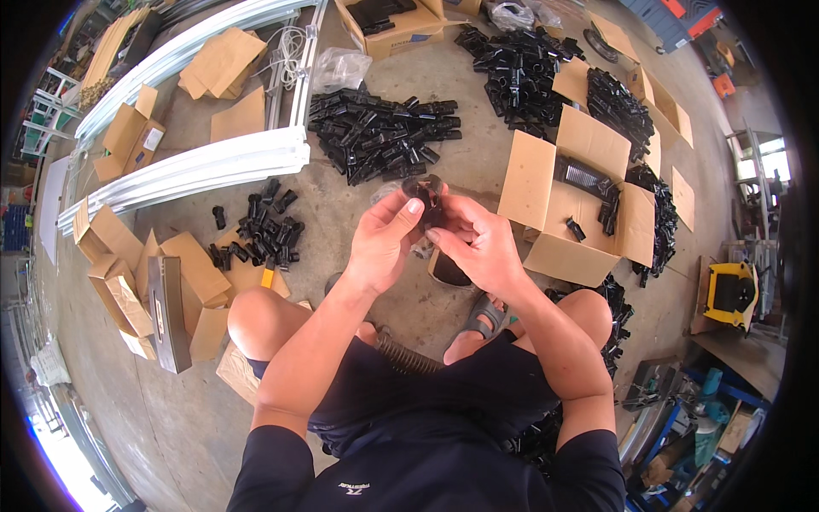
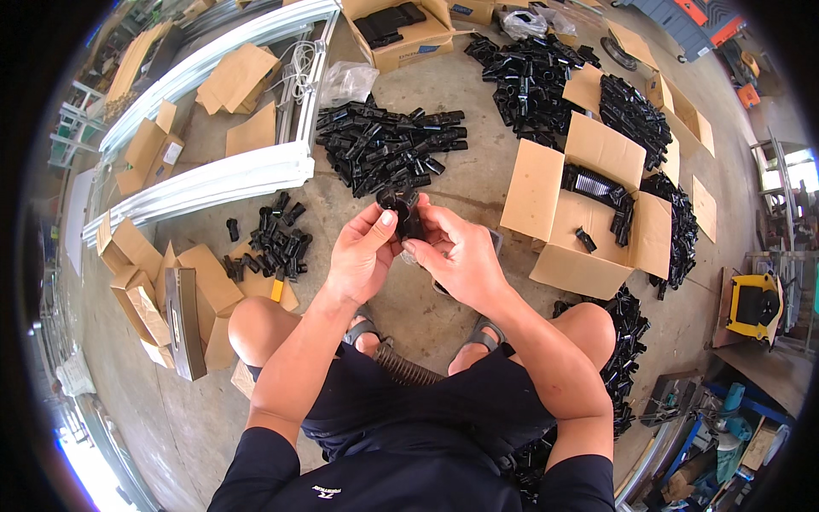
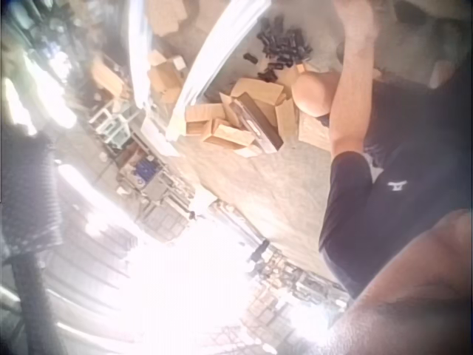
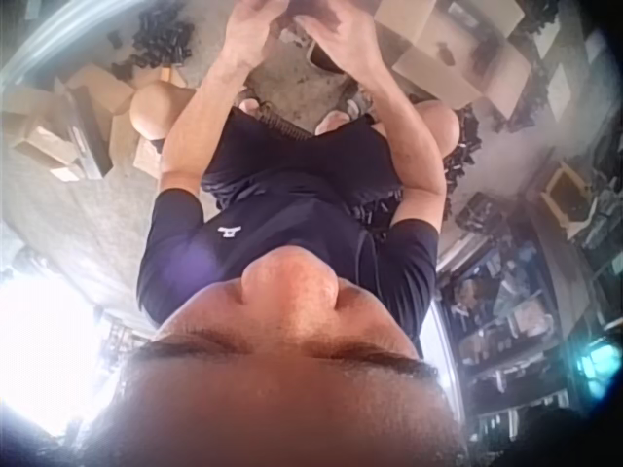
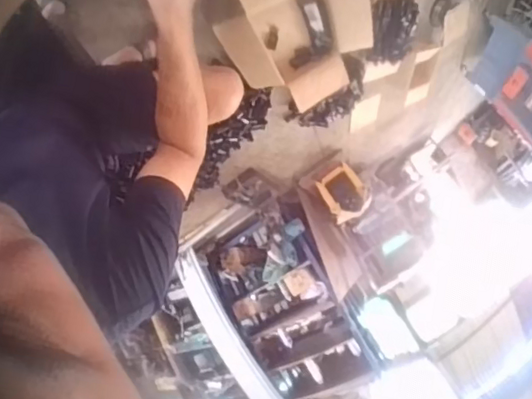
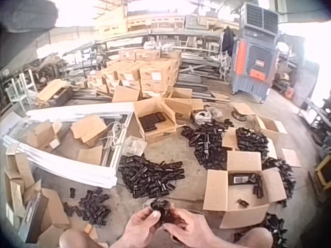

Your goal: The person joins small black metal components together by hand and places the finished units into a cardboard box.

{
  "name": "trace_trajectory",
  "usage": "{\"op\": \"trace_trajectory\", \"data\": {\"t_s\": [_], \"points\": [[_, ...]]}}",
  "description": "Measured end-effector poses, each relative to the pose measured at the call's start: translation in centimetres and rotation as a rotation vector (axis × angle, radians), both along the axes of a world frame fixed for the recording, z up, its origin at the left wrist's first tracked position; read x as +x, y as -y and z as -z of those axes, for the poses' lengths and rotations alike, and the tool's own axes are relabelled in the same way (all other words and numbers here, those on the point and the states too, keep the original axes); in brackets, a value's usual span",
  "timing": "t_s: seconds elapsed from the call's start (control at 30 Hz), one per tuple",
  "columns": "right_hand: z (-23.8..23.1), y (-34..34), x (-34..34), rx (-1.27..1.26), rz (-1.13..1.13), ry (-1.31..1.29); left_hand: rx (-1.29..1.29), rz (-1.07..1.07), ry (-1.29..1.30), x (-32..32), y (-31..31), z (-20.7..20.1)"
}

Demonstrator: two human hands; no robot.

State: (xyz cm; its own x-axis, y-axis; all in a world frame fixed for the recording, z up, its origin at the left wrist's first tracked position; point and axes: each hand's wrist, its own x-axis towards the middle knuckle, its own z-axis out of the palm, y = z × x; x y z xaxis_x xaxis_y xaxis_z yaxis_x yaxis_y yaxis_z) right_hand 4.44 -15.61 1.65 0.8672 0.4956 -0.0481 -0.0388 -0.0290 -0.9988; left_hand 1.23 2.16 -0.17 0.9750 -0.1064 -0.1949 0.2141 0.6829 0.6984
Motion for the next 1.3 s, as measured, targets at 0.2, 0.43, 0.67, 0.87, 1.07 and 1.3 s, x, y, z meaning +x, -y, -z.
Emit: {"op": "trace_trajectory", "data": {"t_s": [0.2, 0.43, 0.67, 0.87, 1.07, 1.3], "points": [[-0.3, 0.1, -0.2, -0.062, 0.070, 0.302, 0.210, 0.004, 0.101, -0.3, 0.0, 0.5], [0.3, 0.6, -0.7, -0.096, 0.106, 0.423, 0.290, 0.048, 0.156, -0.8, 0.5, -0.6], [0.0, 0.2, -1.4, -0.091, 0.134, 0.412, 0.221, 0.031, 0.153, -1.2, 0.9, -1.0], [-0.6, 0.2, -1.4, -0.067, 0.136, 0.377, 0.259, 0.018, 0.205, -1.0, 0.8, -0.9], [-0.7, 0.6, -1.4, -0.104, 0.123, 0.420, 0.311, 0.024, 0.222, -1.0, 0.7, -1.1], [-0.1, 0.5, -1.2, 0.008, 0.097, 0.209, 0.283, 0.034, 0.190, -1.0, 0.6, -1.5]]}}
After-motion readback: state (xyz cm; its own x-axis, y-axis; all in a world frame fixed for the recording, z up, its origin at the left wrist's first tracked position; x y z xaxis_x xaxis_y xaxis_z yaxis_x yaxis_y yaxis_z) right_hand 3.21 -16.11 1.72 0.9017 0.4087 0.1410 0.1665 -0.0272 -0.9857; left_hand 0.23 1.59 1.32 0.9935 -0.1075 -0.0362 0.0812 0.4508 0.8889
